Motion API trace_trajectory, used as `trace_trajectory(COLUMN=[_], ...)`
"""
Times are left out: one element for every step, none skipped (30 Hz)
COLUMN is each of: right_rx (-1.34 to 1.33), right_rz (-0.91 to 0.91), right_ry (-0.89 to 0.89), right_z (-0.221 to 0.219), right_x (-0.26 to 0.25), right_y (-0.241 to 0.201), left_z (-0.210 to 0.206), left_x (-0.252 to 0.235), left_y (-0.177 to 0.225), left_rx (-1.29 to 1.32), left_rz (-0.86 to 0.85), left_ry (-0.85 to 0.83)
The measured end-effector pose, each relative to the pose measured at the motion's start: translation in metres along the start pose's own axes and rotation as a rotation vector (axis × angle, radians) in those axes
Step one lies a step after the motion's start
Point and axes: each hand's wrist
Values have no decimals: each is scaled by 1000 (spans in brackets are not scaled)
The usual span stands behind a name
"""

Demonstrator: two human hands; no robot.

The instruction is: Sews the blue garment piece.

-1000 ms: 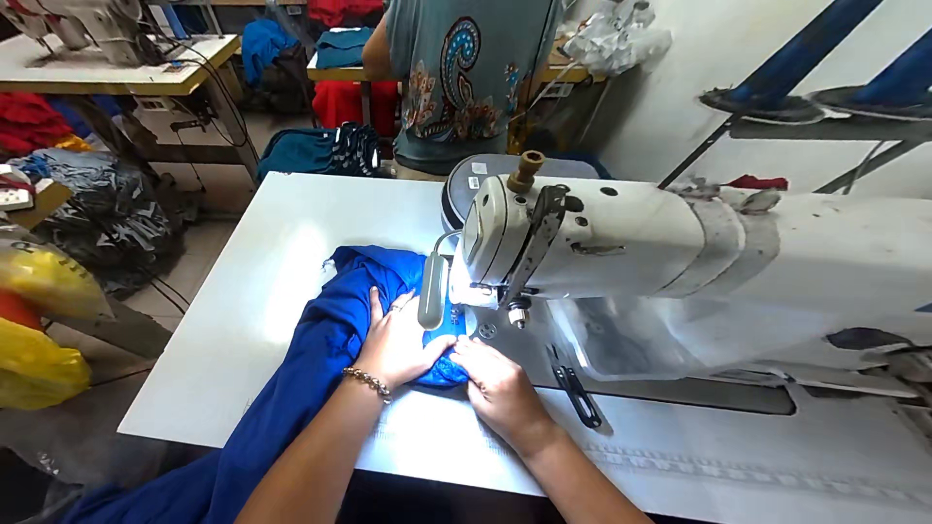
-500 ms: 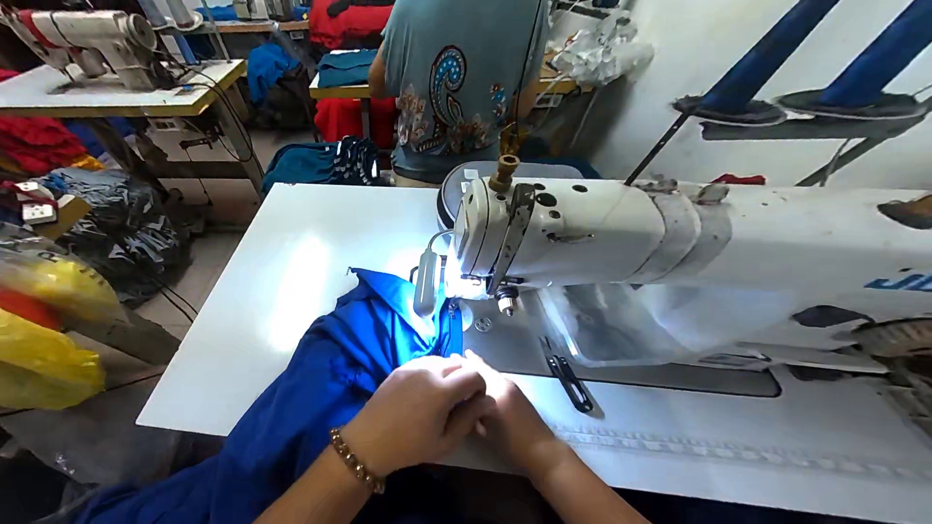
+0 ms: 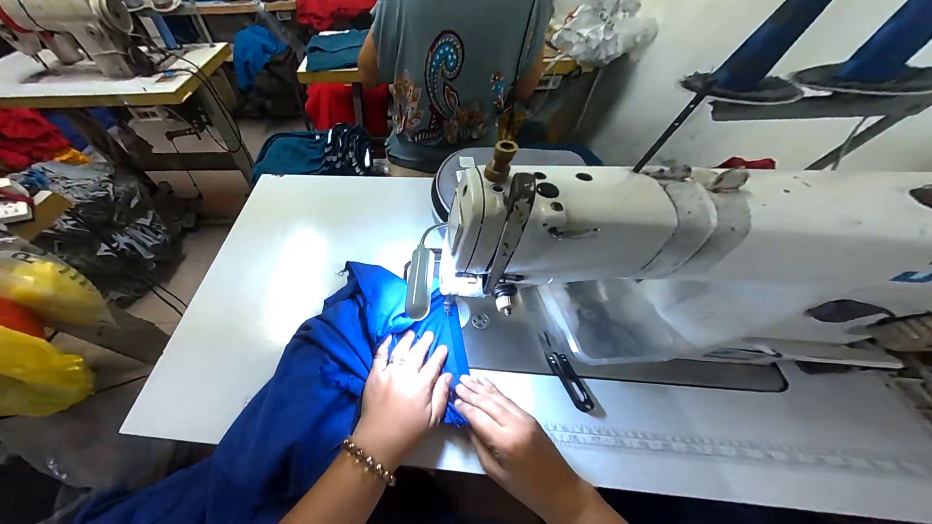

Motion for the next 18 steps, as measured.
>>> trace_trajectory(right_rx=[1, 1, 2, 3, 3, 3, 2, 2, 1, 0, -2, -5, -5, -3, -4, -4, -6, -3], right_rz=[-2, -4, -6, -9, -11, -14, -14, -15, -18, -23, -26, -28, -28, -25, -23, -21, -19, -19], right_ry=[4, 8, 11, 12, 12, 13, 14, 13, 9, 6, 5, 6, 9, 14, 20, 24, 27, 28], right_z=[-2, -4, -5, -6, -7, -7, -8, -8, -8, -9, -10, -12, -14, -17, -18, -20, -22, -22], right_x=[-3, -6, -9, -12, -14, -15, -15, -16, -17, -18, -20, -23, -27, -30, -33, -35, -36, -37], right_y=[2, 4, 5, 6, 7, 7, 8, 8, 9, 11, 13, 16, 19, 21, 24, 26, 28, 28], left_z=[1, 1, 1, 3, 4, 4, 4, 4, 3, 3, 4, 4, 5, 6, 8, 10, 12, 12], left_x=[-4, -8, -11, -15, -17, -18, -19, -20, -21, -22, -25, -29, -33, -38, -42, -46, -49, -49], left_y=[-1, -3, -5, -6, -7, -8, -8, -9, -9, -10, -10, -12, -13, -14, -15, -14, -13, -11], left_rx=[-1, -5, -6, -6, -5, -1, 3, 9, 12, 12, 10, 7, 2, -4, -16, -30, -38, -28], left_rz=[9, 15, 21, 32, 40, 44, 45, 47, 52, 66, 85, 100, 113, 124, 140, 159, 170, 154], left_ry=[-17, -23, -32, -53, -71, -80, -80, -80, -87, -108, -138, -166, -192, -218, -259, -311, -351, -331])
Point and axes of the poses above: each hand's wrist, its own x-axis away from the middle knuckle, its own z-axis out of the back of the hand, y = z × x, and after that the axes turned 1 degree about y, right-handed
